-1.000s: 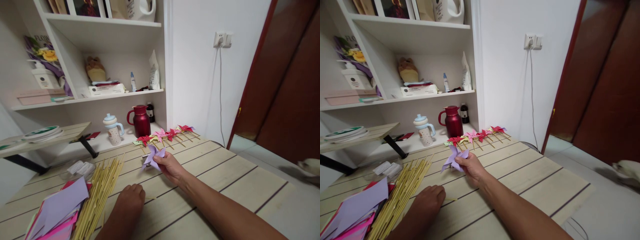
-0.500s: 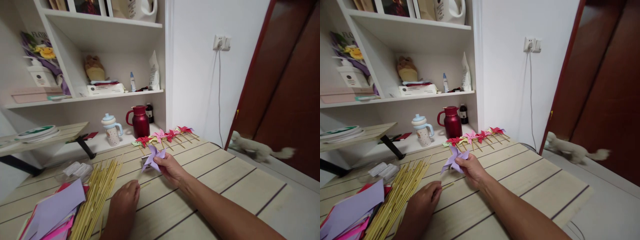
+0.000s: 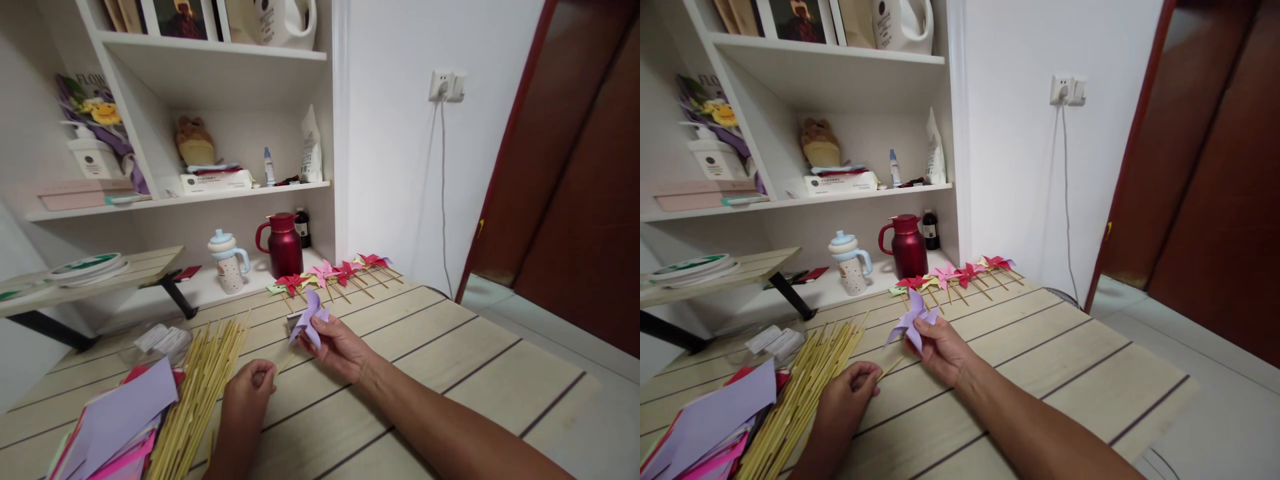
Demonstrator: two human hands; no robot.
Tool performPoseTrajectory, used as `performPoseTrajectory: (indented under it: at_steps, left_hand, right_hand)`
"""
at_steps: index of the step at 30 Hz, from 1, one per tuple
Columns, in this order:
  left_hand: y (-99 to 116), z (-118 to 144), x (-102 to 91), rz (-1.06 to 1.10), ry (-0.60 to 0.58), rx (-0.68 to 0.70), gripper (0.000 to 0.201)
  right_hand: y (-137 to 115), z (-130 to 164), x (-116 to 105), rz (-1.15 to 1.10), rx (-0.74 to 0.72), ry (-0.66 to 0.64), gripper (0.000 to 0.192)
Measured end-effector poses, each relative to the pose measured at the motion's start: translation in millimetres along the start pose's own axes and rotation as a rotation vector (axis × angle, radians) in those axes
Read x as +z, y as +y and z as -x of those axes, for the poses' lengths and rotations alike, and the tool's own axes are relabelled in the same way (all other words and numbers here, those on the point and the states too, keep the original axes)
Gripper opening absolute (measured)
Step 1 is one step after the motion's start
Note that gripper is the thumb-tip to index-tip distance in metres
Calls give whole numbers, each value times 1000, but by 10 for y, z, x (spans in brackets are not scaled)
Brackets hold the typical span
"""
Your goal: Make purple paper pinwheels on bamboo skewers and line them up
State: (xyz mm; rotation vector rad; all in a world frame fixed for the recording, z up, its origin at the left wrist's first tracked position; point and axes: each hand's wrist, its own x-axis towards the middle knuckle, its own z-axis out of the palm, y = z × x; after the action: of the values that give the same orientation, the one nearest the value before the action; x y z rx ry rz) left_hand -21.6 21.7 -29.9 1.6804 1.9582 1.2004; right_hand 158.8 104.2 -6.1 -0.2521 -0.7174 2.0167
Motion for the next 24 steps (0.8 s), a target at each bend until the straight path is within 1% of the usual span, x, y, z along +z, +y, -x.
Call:
performPoseTrajectory:
  at_steps: [4, 6, 9, 11, 14, 16, 21, 24]
  left_hand:
    - [10, 25, 12, 16, 30, 45, 16]
    - [20, 34, 26, 7, 26, 80, 18]
    - [20, 41, 54, -13, -19, 108, 31]
    - [22, 50, 63, -53, -56, 134, 30]
    - [61, 84, 53, -155, -118, 204, 16]
    - [117, 117, 38, -242, -156, 259, 12]
    - [291, 190, -8, -506, -212, 376, 24]
    - [374, 183, -32, -655, -222, 424, 27]
  right_hand:
    - [-4, -1, -1, 12, -2, -7, 30]
    - [-19, 0, -1, 22, -9, -7, 30]
    - [-34, 1, 1, 35, -17, -2, 30]
    - [-40, 3, 6, 44, -20, -3, 28]
    - [-51, 8, 15, 56, -26, -11, 26]
    - [-60, 10, 17, 59, -31, -14, 25]
    - [-75, 11, 5, 63, -38, -10, 27]
    - [-84, 10, 4, 62, -46, -6, 28]
